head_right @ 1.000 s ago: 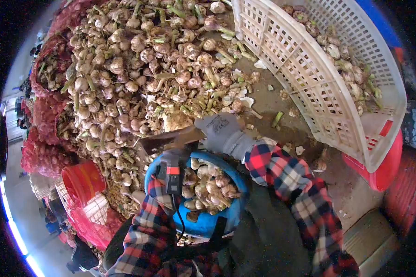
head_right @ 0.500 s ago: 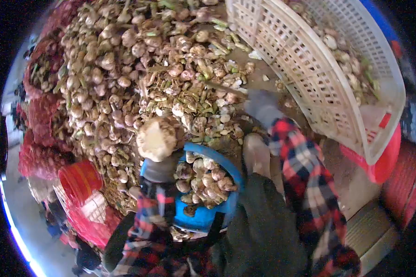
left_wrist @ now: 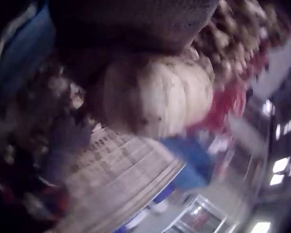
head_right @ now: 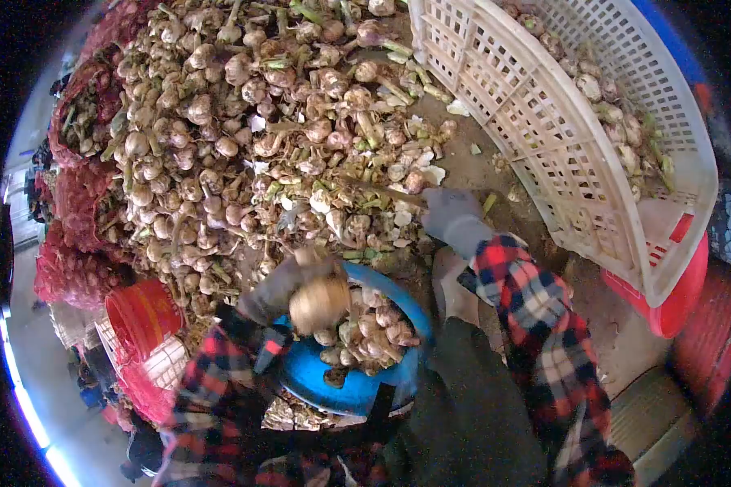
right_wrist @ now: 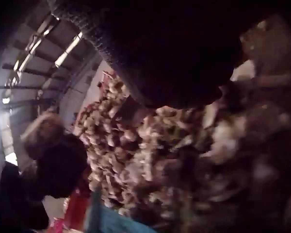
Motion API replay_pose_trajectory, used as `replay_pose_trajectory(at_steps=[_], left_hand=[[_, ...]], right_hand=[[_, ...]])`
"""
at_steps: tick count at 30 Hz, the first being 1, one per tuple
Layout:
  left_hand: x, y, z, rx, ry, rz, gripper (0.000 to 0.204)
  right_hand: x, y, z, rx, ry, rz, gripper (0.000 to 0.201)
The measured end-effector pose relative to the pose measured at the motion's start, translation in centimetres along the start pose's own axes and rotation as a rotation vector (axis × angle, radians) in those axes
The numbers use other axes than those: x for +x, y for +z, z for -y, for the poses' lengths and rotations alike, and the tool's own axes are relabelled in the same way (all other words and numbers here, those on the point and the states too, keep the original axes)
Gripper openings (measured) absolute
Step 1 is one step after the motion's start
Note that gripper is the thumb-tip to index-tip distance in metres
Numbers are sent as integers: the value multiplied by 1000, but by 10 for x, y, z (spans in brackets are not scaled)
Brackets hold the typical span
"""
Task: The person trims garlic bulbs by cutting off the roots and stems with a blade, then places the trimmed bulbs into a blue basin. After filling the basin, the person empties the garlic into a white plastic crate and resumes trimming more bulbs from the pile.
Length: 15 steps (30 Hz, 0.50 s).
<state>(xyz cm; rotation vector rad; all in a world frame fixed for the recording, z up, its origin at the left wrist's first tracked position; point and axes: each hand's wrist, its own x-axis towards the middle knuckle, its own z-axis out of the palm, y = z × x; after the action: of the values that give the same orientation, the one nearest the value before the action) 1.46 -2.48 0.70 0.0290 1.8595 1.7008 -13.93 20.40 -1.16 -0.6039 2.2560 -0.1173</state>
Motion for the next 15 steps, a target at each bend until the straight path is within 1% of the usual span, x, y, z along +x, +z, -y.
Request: replay_pose_trajectory(at_steps=[1,2,3,4,5,6,7,8,9,11,12,14,15], left_hand=[[4,0,-68,-106,-90,157,18],[20,-21,-49,272,346,255,24],[36,-49,-25,654,784,342,30],[38,-70,-18,729,345,126,30],[49,-66,-45,223,6,-413,27],[79,-92,-31,-310,-256,-697,37],[88,-116,-20,303,-23,-643,40],[117,-116,-30,-231,-215,-887,39],[147,-146,31,-30,-16,-970,40],[148,-131,-9,17,-275,-901,35],[148,-133,-5,17,-268,-900,35],[146,-133,1,-64,-262,-884,26],[139,-132,5,-144,-188,-856,22]], right_hand=[[-2,8,-8,60,60,-50,34],[-3,14,-11,121,121,-102,38],[-2,17,-12,119,124,-103,38],[-1,18,-11,144,143,-121,40],[0,20,-10,172,163,-141,43],[2,19,-8,173,166,-149,43],[5,18,-6,203,179,-110,44],[8,18,-5,231,193,-72,46],[9,16,-7,224,194,-80,46],[10,16,-14,257,204,-54,49],[11,16,-18,255,206,-60,49],[10,21,-30,317,239,-62,52],[11,28,-37,319,241,-67,52]])
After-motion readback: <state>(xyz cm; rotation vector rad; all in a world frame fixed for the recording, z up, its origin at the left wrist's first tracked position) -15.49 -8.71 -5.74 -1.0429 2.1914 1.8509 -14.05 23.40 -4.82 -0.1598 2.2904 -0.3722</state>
